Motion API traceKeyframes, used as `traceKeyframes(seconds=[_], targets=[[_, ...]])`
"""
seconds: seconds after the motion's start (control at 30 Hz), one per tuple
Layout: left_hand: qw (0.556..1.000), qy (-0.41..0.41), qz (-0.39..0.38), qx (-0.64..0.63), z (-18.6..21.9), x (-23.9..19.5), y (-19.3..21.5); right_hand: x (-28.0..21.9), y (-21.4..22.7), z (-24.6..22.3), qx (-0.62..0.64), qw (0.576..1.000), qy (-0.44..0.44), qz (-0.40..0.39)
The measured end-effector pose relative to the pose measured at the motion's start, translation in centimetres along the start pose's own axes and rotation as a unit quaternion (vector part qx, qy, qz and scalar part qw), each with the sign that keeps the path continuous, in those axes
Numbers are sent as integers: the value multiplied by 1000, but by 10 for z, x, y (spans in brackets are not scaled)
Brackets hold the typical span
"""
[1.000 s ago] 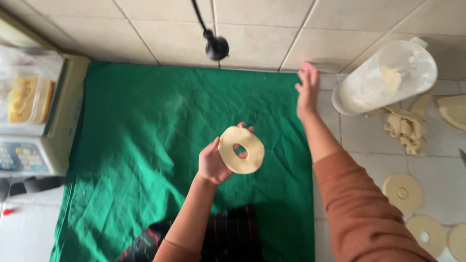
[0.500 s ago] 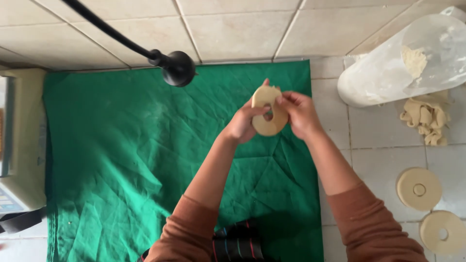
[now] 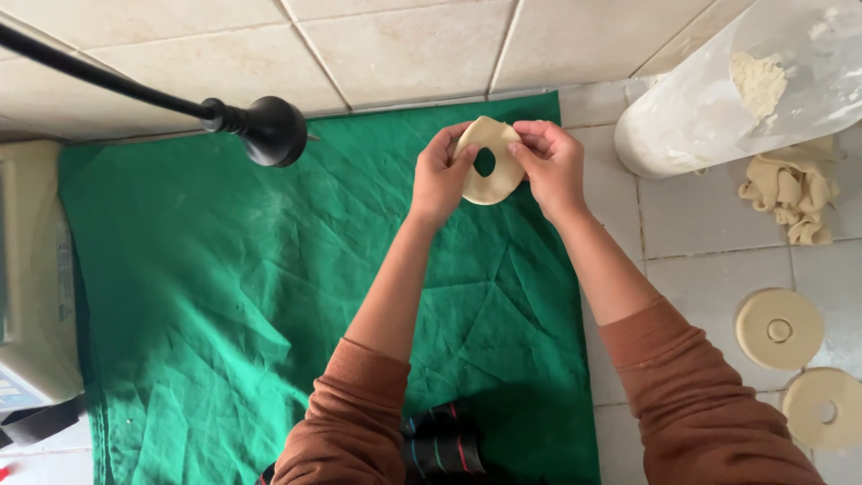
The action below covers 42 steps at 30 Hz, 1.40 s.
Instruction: Cutting circular shapes from rolled dough using a metal ring mold after rolling it out with a rolling pin.
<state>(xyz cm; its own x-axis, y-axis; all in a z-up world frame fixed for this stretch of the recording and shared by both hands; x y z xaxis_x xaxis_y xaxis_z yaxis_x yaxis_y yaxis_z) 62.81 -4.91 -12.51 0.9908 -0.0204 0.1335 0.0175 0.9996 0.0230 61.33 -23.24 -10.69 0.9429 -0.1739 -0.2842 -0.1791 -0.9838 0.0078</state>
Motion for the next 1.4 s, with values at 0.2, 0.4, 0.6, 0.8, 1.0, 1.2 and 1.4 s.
traceKeyframes(seconds=[0.2, 0.4, 0.6, 0.8, 1.0, 1.2, 1.4], targets=[[984, -119, 23, 128, 19, -7, 5, 4, 8, 20, -24, 997, 67, -25], [969, -69, 58, 228, 30, -31, 2, -48, -1, 4, -128, 986, 81, 71], [964, -94, 33, 245, 77, -98, 6, -164, 34, 42, -126, 980, 80, 131], [991, -8, -80, 112, 121, -230, -5, -301, 111, 47, -148, 976, 41, 154], [966, 17, -243, 83, 178, -322, -48, -366, 229, 14, -212, 959, 96, 162], [964, 34, -231, 129, 221, -356, -114, -301, 533, 47, -479, 788, 143, 360], [969, 68, -174, 162, 228, -384, -204, -250, 659, 43, -579, 784, 50, 218]])
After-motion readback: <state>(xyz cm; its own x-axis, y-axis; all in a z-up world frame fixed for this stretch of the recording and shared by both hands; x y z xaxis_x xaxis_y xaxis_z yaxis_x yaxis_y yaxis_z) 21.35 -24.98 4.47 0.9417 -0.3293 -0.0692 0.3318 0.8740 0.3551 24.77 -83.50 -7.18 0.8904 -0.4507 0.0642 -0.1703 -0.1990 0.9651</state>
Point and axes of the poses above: each hand's wrist, its own x-axis towards the middle knuckle, its own y-axis out of the back of the hand, z = x × y, the point moved 2 cm from there along x, towards the middle knuckle, and after that the axes turned 11 degrees about -y, right-handed, at the moved point
